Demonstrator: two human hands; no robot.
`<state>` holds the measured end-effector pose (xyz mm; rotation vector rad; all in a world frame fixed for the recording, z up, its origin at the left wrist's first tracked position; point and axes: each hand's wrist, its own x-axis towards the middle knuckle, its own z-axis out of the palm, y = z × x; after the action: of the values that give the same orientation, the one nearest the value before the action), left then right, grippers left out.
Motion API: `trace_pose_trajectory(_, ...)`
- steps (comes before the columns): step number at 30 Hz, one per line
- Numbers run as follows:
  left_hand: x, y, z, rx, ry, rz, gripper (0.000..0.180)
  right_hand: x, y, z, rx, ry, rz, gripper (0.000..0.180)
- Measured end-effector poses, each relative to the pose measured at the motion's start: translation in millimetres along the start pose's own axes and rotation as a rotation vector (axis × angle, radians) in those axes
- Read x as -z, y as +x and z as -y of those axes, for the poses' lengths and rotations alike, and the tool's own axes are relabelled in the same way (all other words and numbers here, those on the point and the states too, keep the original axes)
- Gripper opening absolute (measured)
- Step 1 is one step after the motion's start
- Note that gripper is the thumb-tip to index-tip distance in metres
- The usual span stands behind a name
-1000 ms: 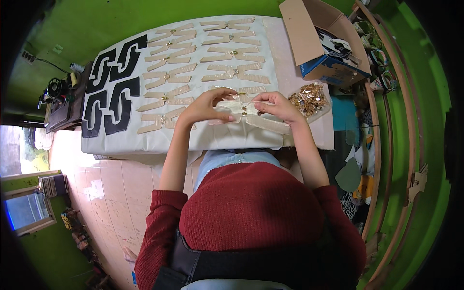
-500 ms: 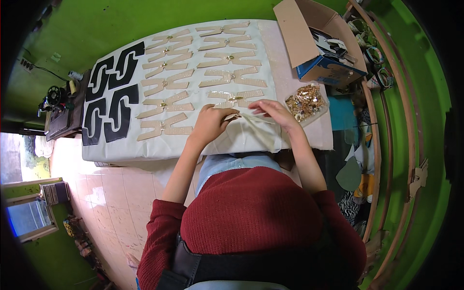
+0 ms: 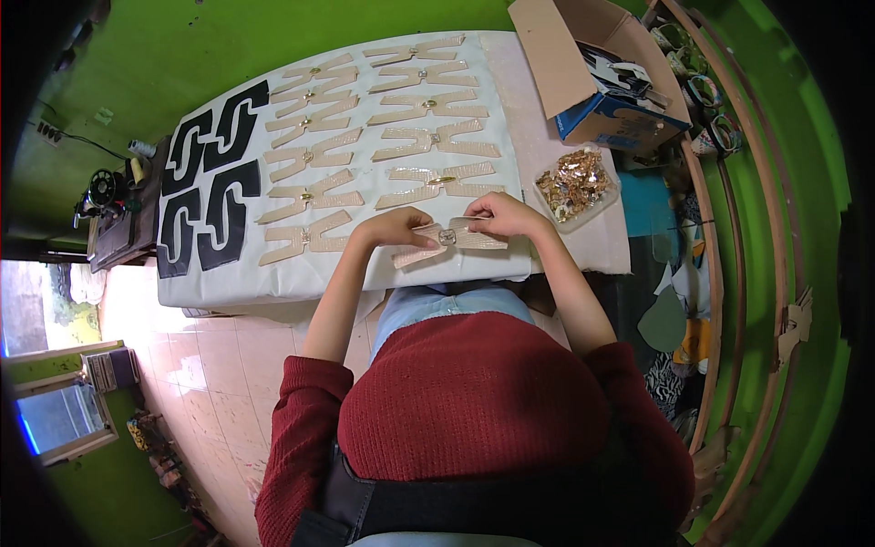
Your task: Organizing shoe upper components by attaching metal ornaments and arranging them on a table.
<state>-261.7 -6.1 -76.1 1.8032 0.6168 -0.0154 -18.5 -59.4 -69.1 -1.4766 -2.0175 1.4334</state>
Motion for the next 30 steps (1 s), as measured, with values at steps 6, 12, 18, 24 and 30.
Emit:
trace_pose_trajectory(6,15,-9,10,0.346,0.18,-0.165,0.027,-2,-1,-23,-0.214,0.019,-0.021,0.026)
trace_pose_trajectory(12,2,-23,23,0.409,0.132,-0.57,0.028,-1,-7,-26,-0.183,-0.19,-0.322,0.028)
trace_pose_trajectory(18,-19,-25,48,0.27,-0.25,-0.804,0.03,-2,-7,-43,-0.172,0.256,-0.367,0.016)
trace_pose_trajectory(24,-34,-23,37,0.372,-0.276,-1.004,0.032,-15,-5,-38,-0.217,0.133,-0.462,0.019)
trace_pose_trajectory(30,-45,-32,-4,0.607,0.345,-1.08,0.031,-21,-15,-7,-0.23,-0.527,-0.709,0.032)
